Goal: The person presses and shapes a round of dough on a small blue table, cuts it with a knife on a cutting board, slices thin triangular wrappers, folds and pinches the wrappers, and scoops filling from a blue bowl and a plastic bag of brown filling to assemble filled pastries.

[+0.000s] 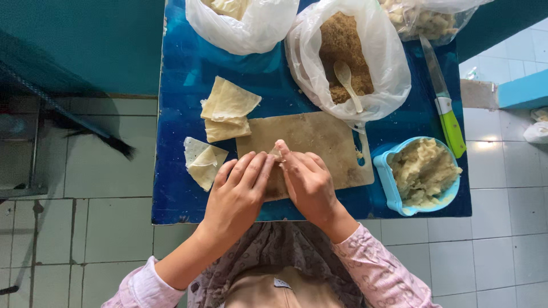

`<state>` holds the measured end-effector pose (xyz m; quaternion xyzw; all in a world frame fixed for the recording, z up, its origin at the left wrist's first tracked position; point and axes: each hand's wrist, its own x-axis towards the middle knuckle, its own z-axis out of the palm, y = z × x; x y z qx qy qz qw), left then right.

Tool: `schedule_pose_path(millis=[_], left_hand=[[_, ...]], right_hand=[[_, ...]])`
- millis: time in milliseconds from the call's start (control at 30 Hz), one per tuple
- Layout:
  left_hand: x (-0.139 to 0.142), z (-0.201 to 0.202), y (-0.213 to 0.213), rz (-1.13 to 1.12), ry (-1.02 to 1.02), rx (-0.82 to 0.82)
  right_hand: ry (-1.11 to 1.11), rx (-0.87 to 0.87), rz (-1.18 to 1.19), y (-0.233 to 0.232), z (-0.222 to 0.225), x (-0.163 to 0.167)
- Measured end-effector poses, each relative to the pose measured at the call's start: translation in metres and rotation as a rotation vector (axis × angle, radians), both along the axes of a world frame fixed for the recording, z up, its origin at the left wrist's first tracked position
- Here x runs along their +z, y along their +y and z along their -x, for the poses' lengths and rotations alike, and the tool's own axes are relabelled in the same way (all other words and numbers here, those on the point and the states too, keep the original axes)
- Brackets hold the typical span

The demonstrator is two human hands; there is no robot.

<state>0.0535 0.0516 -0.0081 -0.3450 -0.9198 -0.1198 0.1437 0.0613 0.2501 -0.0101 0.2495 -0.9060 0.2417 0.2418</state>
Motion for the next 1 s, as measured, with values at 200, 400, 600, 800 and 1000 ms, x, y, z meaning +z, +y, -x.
schedule_pose_path(millis=[200,400,600,800,1000], left_hand=[[0.001,0.009,0.003,0.04,-0.01,0.005],[0.002,0.028,0.012,-0.001,0.016,0.019],[0.003,0.04,0.008,-0.169,-0.093,0.042],[0.012,0.017,-0.039,-0.475,-0.156,0.319],[-0.002,0.009,-0.056,-0.32,-0.157,0.479]], right_hand=[[-0.004,-0.055,-0.047,0.001,-0.004,-0.004],[-0.027,-0.138,-0.139,0.002,0.002,-0.004],[0.044,-0.112,-0.022,-0.011,0.021,0.006],[0.033,-0.124,-0.036,-0.009,0.043,0.029],[0.377,-0.288,0.26,0.108,0.122,0.083]])
